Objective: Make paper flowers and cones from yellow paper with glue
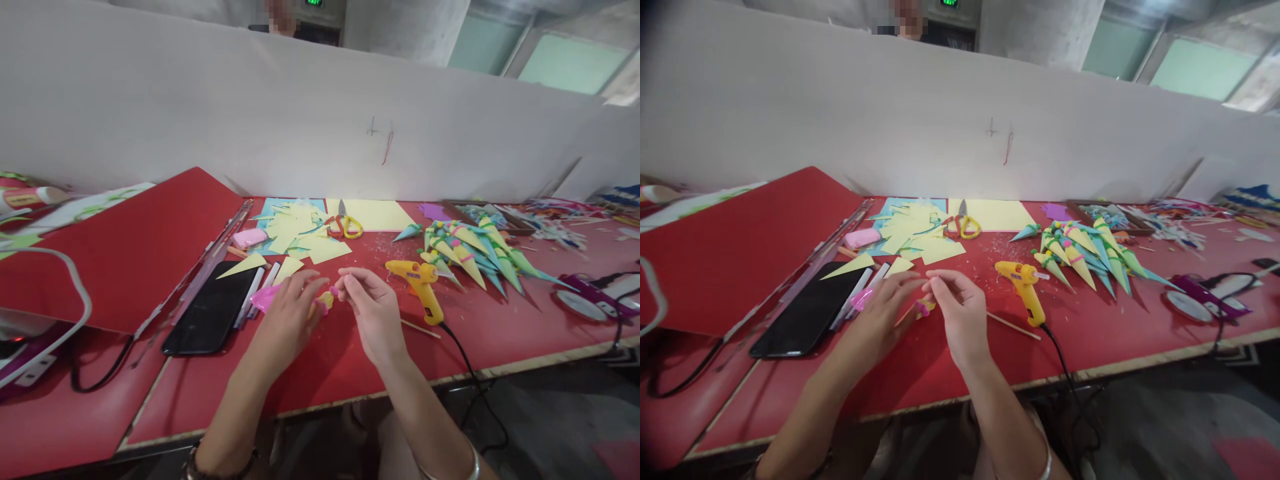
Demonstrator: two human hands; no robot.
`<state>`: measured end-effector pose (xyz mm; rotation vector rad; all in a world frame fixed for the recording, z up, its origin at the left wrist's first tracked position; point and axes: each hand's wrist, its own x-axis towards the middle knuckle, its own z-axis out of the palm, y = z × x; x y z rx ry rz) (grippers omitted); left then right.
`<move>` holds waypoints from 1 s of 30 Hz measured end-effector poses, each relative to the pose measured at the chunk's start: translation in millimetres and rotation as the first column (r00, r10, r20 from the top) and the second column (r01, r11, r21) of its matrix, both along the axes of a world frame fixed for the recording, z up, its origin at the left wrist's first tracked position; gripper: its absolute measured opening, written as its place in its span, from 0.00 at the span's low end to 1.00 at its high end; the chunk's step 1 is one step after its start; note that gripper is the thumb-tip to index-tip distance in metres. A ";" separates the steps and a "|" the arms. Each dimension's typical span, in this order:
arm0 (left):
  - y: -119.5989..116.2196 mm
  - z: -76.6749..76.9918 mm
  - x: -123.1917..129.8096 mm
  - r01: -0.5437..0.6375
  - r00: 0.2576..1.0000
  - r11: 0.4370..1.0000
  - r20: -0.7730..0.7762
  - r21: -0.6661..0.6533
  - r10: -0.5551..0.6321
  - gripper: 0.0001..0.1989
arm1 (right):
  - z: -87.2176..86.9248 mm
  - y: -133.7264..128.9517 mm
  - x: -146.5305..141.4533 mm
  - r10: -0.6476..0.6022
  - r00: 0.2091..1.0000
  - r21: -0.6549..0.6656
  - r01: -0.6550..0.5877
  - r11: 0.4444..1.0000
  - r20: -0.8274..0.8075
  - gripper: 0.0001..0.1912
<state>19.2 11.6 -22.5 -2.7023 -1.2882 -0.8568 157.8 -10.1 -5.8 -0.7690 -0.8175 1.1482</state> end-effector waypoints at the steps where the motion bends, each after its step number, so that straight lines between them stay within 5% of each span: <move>1: -1.0 0.3 4.1 -0.003 1.000 0.999 -0.023 -0.039 0.002 0.16 | 0.3 0.0 0.1 -0.002 1.000 -0.001 0.002 1.000 -0.003 0.02; 6: -2.2 3.7 10.0 -0.140 0.988 0.933 -0.115 -0.332 0.107 0.10 | 1.0 -0.1 1.4 -0.025 0.999 0.005 0.025 1.000 -0.026 0.08; 9: -2.6 9.9 7.2 -0.168 0.957 0.908 0.157 -0.384 0.244 0.13 | 1.0 0.3 1.6 -0.030 0.999 -0.001 0.030 1.000 -0.038 0.05; 13: -4.6 17.8 8.2 0.072 0.664 0.856 0.665 -0.513 0.343 0.15 | 1.3 1.1 1.1 -0.028 0.998 -0.007 0.028 1.000 -0.047 0.06; 16: -6.5 21.7 12.3 0.234 0.467 0.784 0.773 -0.575 0.428 0.14 | 1.8 0.1 1.3 -0.031 0.999 -0.011 0.031 0.999 -0.011 0.06; 22: -11.4 20.3 21.2 0.491 0.326 0.622 0.791 -0.610 0.519 0.19 | 1.9 -2.5 0.8 -0.113 0.973 0.032 0.109 0.994 0.200 0.03; 30: -15.7 23.1 33.7 0.665 0.156 0.550 0.814 -0.506 0.560 0.16 | 4.5 -7.8 -1.9 -0.208 0.919 0.166 0.160 0.973 0.335 0.02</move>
